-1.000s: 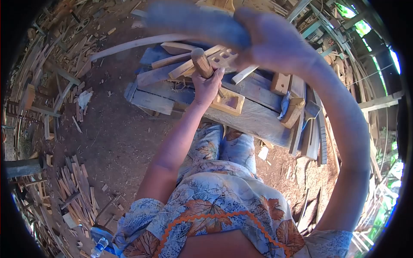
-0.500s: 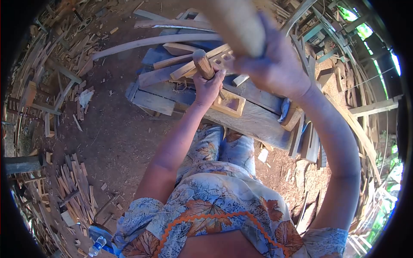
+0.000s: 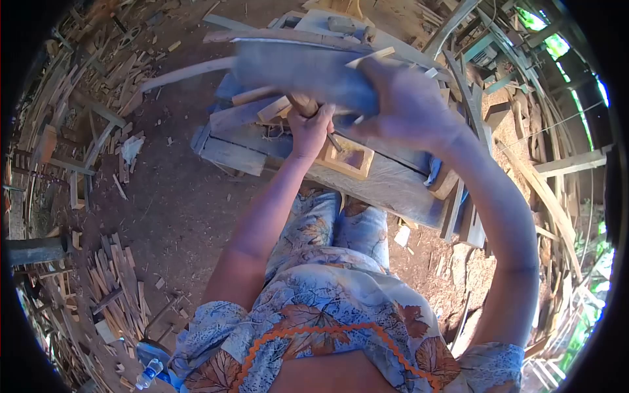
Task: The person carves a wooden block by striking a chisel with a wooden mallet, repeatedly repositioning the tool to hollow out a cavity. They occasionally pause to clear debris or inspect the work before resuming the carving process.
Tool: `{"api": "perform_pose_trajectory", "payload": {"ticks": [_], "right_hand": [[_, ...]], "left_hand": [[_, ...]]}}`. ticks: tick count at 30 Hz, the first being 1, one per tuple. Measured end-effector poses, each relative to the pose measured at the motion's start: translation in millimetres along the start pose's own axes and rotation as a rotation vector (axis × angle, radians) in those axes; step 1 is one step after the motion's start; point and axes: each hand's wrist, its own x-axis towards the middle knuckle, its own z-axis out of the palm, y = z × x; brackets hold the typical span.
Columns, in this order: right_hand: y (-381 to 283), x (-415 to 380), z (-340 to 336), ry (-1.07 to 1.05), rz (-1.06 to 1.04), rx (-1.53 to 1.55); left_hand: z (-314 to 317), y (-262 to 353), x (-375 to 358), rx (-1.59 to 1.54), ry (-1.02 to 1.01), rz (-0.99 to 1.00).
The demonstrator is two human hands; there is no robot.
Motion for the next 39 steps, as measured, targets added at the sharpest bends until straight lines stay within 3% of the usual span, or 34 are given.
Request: {"api": "perform_pose_trajectory", "payload": {"ticks": [1,2,3,5,6,7,9,11,13,17,18,21,23,25,26,29,31,33,34,35,37,39], "right_hand": [[-5.0,-1.1,-7.7,0.153,-0.011,0.116],[-2.8,1.2,-11.2,0.211,-0.015,0.36],[-3.5,2.3,-9.3,0.214,-0.014,0.36],[-5.2,3.7,-1.0,0.321,-0.016,0.649],[2.0,6.9,0.0,0.153,0.031,0.321],[6.8,13.2,0.6,0.154,0.03,0.321],[11.8,23.7,2.5,-0.29,0.175,-0.022],[-4.7,21.3,-25.0,-0.238,0.091,-0.158],[-9.6,19.9,-30.8,0.068,0.044,0.233],[2.8,18.7,6.3,0.176,-0.014,0.164],[-1.2,17.0,1.7,-0.065,0.037,-0.139],[-1.3,25.7,-10.4,-0.149,0.042,-0.214],[-7.7,25.4,-18.5,-0.096,0.066,-0.195],[-8.4,25.7,-19.7,0.293,-0.005,0.284],[-6.0,26.0,-15.8,0.296,-0.008,0.282],[11.2,28.8,9.7,-0.119,0.035,-0.223],[2.1,34.8,-2.3,-0.163,0.099,-0.228],[-10.0,37.4,-27.8,-0.003,0.061,-0.2],[-10.8,36.3,-31.8,0.066,0.069,0.015],[-9.6,35.2,-25.8,0.065,0.069,0.013],[-1.5,32.0,0.2,0.344,-0.005,0.329],[13.4,33.8,9.2,0.293,-0.019,0.164]], "left_hand": [[-1.1,-3.7,-1.9,0.0,0.007,-0.008],[-0.8,-6.5,-0.1,-0.05,0.02,-0.007],[0.6,-7.1,2.2,-0.1,0.028,-0.001],[2.1,-6.2,2.1,-0.103,0.024,-0.001],[2.6,-5.9,1.8,-0.107,0.03,-0.002],[2.6,-6.4,2.3,-0.107,0.03,-0.001],[1.6,-7.6,6.0,-0.092,0.04,-0.028],[3.8,-7.9,7.2,-0.071,0.032,0.002],[2.3,-12.3,3.3,-0.047,0.025,0.022],[4.5,-8.2,6.8,-0.09,0.04,0.006],[4.7,-7.0,6.4,-0.077,0.064,-0.005],[6.1,-8.8,9.2,-0.093,0.068,-0.019],[2.5,-15.6,10.8,-0.105,0.054,-0.019],[3.0,-15.5,11.9,-0.117,0.035,-0.007],[3.9,-14.4,12.2,-0.115,0.047,-0.017],[6.2,-12.9,15.2,-0.096,0.063,-0.032],[6.5,-13.3,18.0,-0.078,0.052,-0.042],[4.8,-16.9,14.8,-0.101,0.065,-0.057],[4.4,-18.9,12.6,-0.104,0.069,-0.064],[4.5,-19.4,13.6,-0.109,0.076,-0.07],[5.9,-17.4,16.7,-0.114,0.079,-0.066],[7.9,-16.7,15.4,-0.088,0.096,-0.041]]}}
